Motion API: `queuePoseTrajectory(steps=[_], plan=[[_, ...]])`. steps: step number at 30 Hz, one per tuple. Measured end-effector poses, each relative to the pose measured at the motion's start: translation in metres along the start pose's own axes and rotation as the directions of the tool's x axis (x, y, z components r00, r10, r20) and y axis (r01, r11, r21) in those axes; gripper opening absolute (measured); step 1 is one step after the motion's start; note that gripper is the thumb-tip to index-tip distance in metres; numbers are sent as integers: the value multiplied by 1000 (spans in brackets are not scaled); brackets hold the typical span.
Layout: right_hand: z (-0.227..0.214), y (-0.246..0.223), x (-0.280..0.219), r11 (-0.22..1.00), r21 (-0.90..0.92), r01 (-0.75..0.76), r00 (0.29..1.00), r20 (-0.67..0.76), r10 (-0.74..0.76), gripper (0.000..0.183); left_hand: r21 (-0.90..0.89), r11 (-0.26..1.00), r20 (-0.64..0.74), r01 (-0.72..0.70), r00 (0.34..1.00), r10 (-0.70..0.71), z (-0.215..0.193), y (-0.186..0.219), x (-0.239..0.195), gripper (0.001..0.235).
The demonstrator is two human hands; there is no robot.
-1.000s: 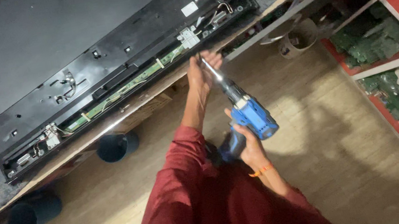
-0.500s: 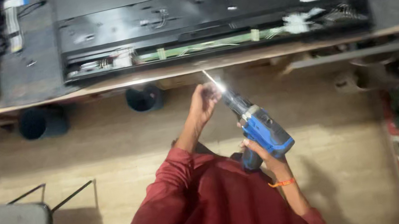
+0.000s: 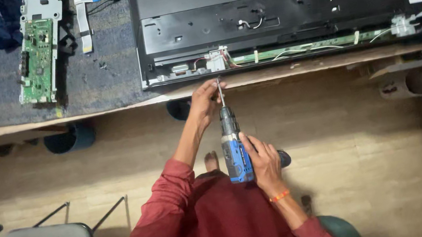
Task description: The person uses a power drill to remove screws from the back of a television and detaches several internal components, including a circuit board and a metal bracket. The removed parts are placed on the workbench next to the TV.
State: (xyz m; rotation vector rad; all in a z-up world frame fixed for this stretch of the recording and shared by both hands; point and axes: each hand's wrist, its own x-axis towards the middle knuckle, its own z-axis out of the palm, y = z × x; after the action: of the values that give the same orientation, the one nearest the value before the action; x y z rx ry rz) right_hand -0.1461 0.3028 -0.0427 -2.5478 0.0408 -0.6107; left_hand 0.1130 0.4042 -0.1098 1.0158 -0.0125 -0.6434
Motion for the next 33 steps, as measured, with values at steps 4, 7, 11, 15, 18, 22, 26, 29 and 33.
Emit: queuePoseTrajectory(steps=[4, 7, 11, 15, 18, 22, 26, 29, 33], plan=[[22, -13, 1, 994, -66, -86, 996, 22, 87, 71, -2, 1000, 65, 0, 998, 0, -8, -1, 19, 21], [23, -15, -4, 991, -115, -68, 998, -1, 68, 70, 54, 999, 75, 6, 997, -10, -8, -4, 15, 27], [22, -12, -5, 986, -149, -69, 997, 18, 73, 71, 65, 998, 84, -15, 996, 10, -2, -3, 11, 34], [18, -13, -1, 986, -160, -51, 999, 0, 52, 70, 0, 1000, 54, 2, 999, -2, 3, -2, 11, 35], [19, -17, 2, 987, -153, -52, 999, -6, 52, 69, -29, 999, 58, 21, 998, -19, 1, 1, 13, 33], [17, -22, 2, 985, -164, -52, 999, 2, 53, 69, -34, 998, 81, 43, 996, -40, 0, 1, 11, 29], [19, -24, 10, 988, -150, -44, 999, -3, 44, 71, -36, 998, 98, 48, 994, -44, -5, 3, 16, 25], [22, -26, 9, 994, -93, -48, 999, 4, 49, 72, -104, 993, 93, 51, 995, -42, -8, -5, 20, 20], [29, -30, 8, 992, -69, -108, 994, -6, 108, 72, -257, 960, 26, 108, 994, -105, -9, -10, 29, 19]])
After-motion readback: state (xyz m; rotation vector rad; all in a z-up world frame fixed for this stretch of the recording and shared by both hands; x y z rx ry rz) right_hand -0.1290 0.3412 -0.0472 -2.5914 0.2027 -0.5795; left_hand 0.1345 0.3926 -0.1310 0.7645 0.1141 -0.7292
